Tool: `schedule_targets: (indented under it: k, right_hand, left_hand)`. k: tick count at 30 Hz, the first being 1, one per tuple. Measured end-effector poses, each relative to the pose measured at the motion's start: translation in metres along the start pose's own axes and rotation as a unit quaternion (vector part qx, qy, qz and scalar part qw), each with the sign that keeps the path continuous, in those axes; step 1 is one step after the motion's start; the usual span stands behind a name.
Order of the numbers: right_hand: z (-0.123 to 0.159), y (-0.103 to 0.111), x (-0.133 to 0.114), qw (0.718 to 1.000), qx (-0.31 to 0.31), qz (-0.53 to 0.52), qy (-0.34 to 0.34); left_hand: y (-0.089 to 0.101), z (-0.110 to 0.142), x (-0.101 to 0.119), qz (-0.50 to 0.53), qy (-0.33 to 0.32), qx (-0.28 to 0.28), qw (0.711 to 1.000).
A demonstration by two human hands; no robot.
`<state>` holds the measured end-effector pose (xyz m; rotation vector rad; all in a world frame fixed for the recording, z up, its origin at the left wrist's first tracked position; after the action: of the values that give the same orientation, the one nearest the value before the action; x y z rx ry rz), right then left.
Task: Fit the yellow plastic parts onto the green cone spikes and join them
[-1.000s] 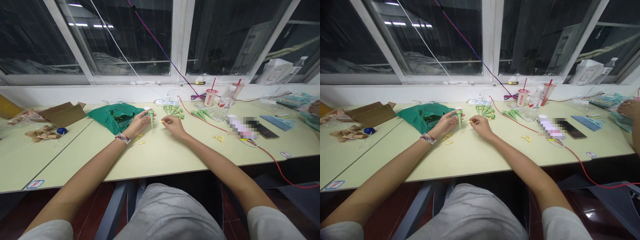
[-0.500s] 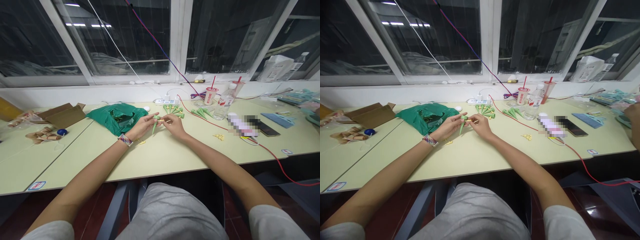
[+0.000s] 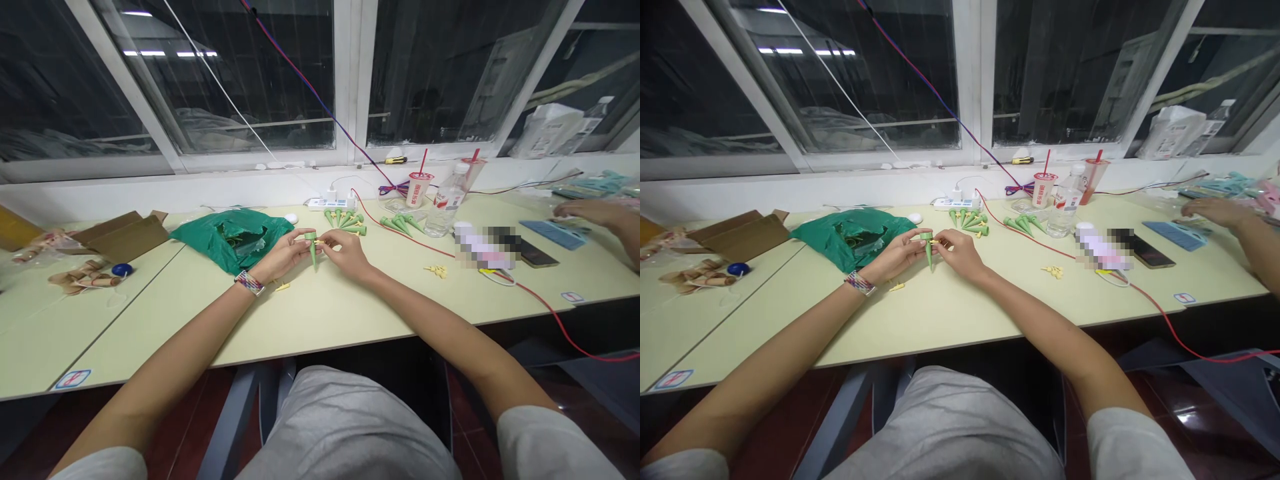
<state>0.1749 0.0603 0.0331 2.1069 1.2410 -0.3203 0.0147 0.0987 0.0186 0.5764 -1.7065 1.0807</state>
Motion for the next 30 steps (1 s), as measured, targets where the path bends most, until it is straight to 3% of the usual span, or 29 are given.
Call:
schedule_targets:
  k: [12,25,30]
  right_hand:
    - [0.001,0.001,-0.006,0.998,-0.004,0.046,0.052]
    - [-0.003,0.004,0.006,0.999,-0.017,0.005,-0.031]
    - [-0.005,0.007,0.003,1.0,-0.018,-0.006,0.003]
  left_hand:
    - [-0.002,0.001,0.003,0.003,0.005,0.019,1.0]
    - [0.009,-0.001,0.008,-0.038,-0.036,0.043,0.998]
    - [0.007,0.002,0.011,-0.049,-0.037,0.049,0.997]
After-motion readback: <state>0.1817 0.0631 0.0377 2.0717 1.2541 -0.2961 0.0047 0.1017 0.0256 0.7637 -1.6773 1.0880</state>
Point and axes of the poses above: each hand's wrist, its own z-axis away from the middle knuckle, its own y-axis out of the back of the hand, x = y × z, the point moved 7 cm from there along -z, towards the middle knuckle, and after that the axes turned 14 degrees about z, right-handed, at the moved point
